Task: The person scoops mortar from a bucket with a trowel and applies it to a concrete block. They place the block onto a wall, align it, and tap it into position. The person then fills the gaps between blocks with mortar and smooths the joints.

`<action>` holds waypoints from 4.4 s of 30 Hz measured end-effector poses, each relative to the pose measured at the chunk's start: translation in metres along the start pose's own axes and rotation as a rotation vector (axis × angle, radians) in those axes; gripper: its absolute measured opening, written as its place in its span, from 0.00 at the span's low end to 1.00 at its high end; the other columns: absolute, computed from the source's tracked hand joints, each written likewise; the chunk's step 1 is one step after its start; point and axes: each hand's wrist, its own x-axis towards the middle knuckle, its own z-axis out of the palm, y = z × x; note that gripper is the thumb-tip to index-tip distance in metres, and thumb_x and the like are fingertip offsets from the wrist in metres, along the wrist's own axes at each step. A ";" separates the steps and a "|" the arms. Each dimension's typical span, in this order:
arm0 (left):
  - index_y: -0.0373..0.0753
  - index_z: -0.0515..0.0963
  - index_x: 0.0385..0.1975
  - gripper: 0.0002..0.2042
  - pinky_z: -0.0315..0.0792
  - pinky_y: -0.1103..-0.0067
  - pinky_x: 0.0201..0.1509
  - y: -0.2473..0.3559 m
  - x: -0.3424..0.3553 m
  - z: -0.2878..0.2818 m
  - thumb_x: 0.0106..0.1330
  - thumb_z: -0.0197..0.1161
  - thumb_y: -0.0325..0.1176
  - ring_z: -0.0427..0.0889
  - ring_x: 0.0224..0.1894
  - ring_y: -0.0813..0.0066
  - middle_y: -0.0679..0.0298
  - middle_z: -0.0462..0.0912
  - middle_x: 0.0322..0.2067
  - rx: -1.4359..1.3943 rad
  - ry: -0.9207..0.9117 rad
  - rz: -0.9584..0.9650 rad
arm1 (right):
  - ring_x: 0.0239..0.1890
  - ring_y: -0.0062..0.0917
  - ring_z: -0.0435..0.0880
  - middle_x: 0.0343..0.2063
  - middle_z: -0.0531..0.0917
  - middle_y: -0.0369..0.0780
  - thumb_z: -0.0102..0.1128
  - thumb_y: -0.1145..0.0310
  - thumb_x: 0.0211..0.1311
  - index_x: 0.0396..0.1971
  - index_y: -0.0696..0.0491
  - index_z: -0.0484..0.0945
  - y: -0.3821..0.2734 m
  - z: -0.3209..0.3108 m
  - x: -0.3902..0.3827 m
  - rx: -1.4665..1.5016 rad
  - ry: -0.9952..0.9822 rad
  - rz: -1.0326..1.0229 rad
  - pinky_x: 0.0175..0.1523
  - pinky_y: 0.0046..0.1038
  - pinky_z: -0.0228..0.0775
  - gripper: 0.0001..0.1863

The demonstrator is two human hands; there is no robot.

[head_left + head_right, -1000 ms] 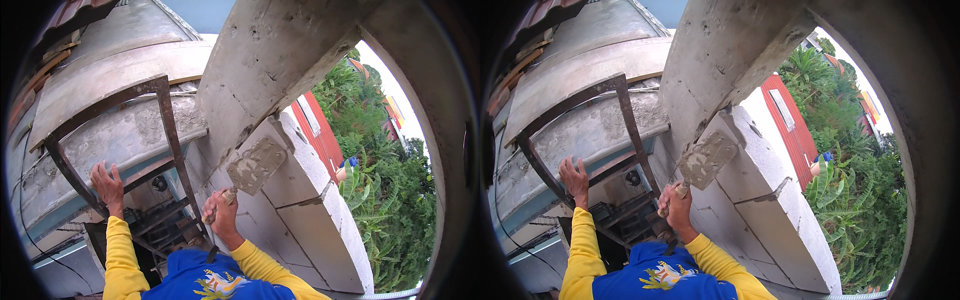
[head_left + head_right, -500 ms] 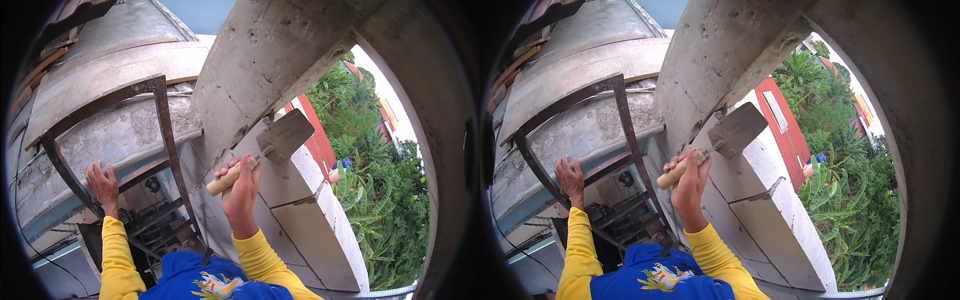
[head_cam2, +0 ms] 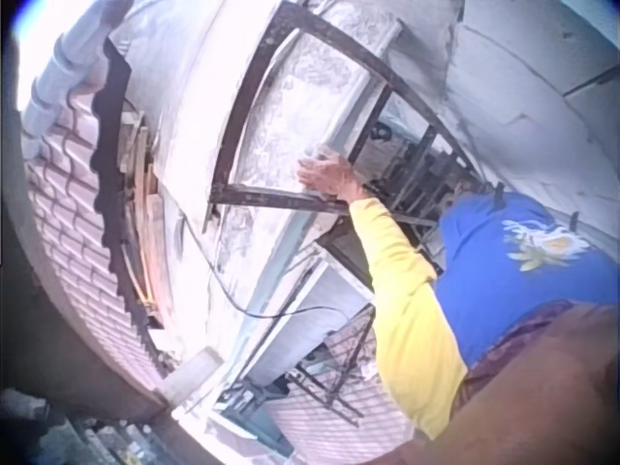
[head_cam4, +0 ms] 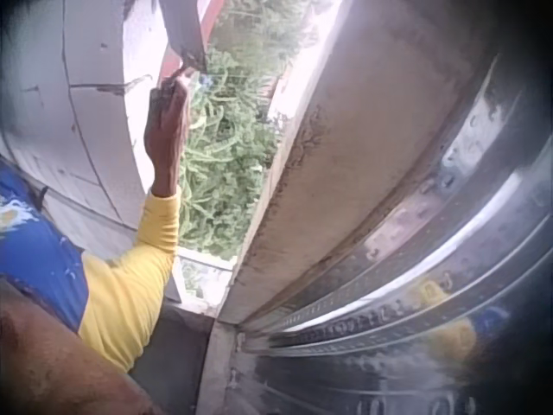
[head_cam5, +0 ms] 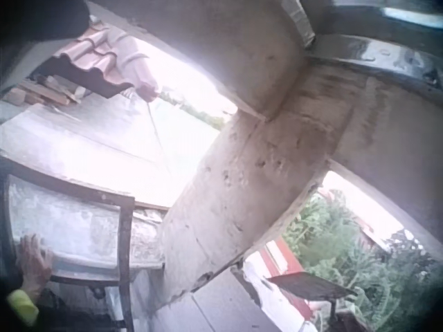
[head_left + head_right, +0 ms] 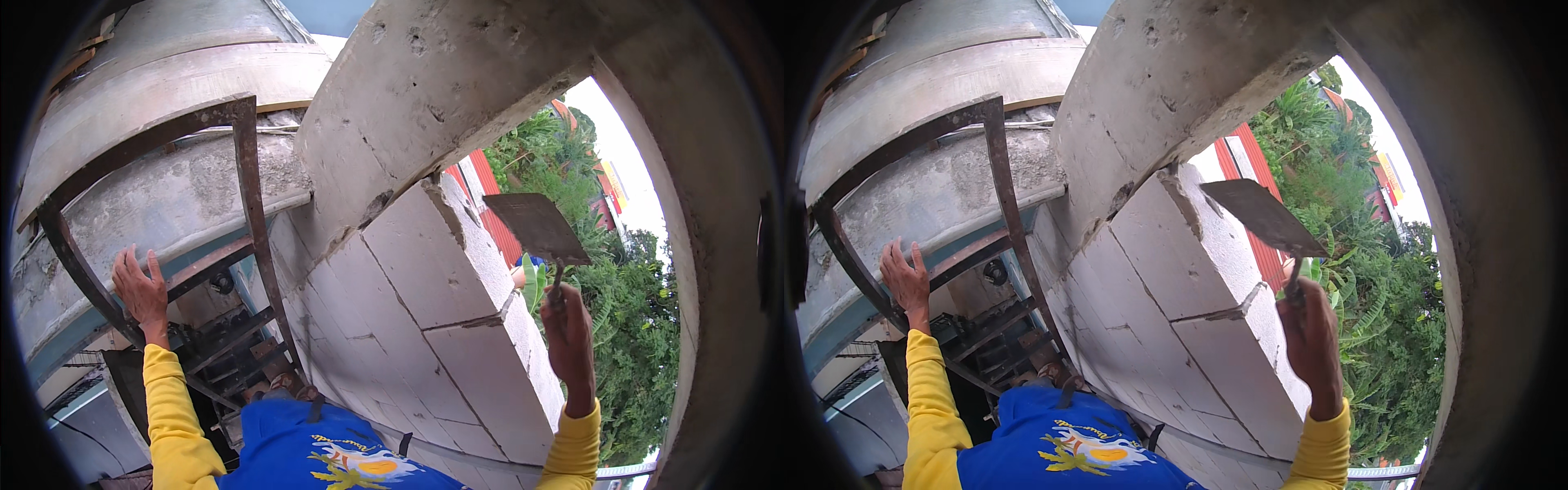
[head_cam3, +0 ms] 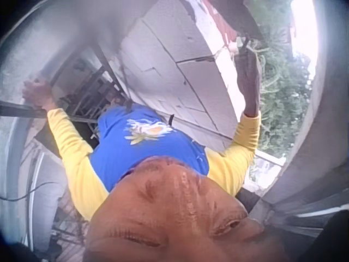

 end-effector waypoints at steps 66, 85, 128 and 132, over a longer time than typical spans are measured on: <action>0.38 0.77 0.64 0.22 0.65 0.59 0.76 0.016 0.003 -0.001 0.80 0.59 0.47 0.72 0.70 0.51 0.53 0.77 0.65 0.019 0.022 -0.043 | 0.45 0.30 0.78 0.38 0.80 0.35 0.68 0.56 0.75 0.49 0.51 0.83 0.164 0.115 0.223 -0.047 0.019 -0.511 0.59 0.37 0.60 0.14; 0.39 0.77 0.62 0.20 0.64 0.61 0.76 0.018 0.003 -0.005 0.80 0.59 0.46 0.72 0.70 0.53 0.53 0.77 0.63 0.004 0.048 -0.045 | 0.48 0.31 0.81 0.41 0.83 0.35 0.72 0.59 0.70 0.49 0.50 0.84 0.172 0.117 0.219 -0.055 0.079 -0.505 0.62 0.37 0.62 0.14; 0.43 0.77 0.65 0.23 0.66 0.62 0.74 0.010 0.002 -0.008 0.79 0.61 0.50 0.73 0.70 0.57 0.58 0.78 0.64 -0.033 0.052 -0.079 | 0.30 0.19 0.80 0.31 0.79 0.38 0.54 0.65 0.82 0.51 0.59 0.75 -0.010 -0.007 0.084 0.683 -0.382 0.417 0.34 0.24 0.76 0.12; 0.43 0.77 0.65 0.23 0.66 0.62 0.74 0.006 0.001 0.001 0.79 0.61 0.50 0.73 0.70 0.57 0.57 0.78 0.63 -0.022 0.083 -0.054 | 0.25 0.22 0.79 0.33 0.79 0.40 0.52 0.66 0.82 0.52 0.55 0.69 -0.058 0.039 0.039 0.994 -0.412 0.525 0.30 0.26 0.77 0.09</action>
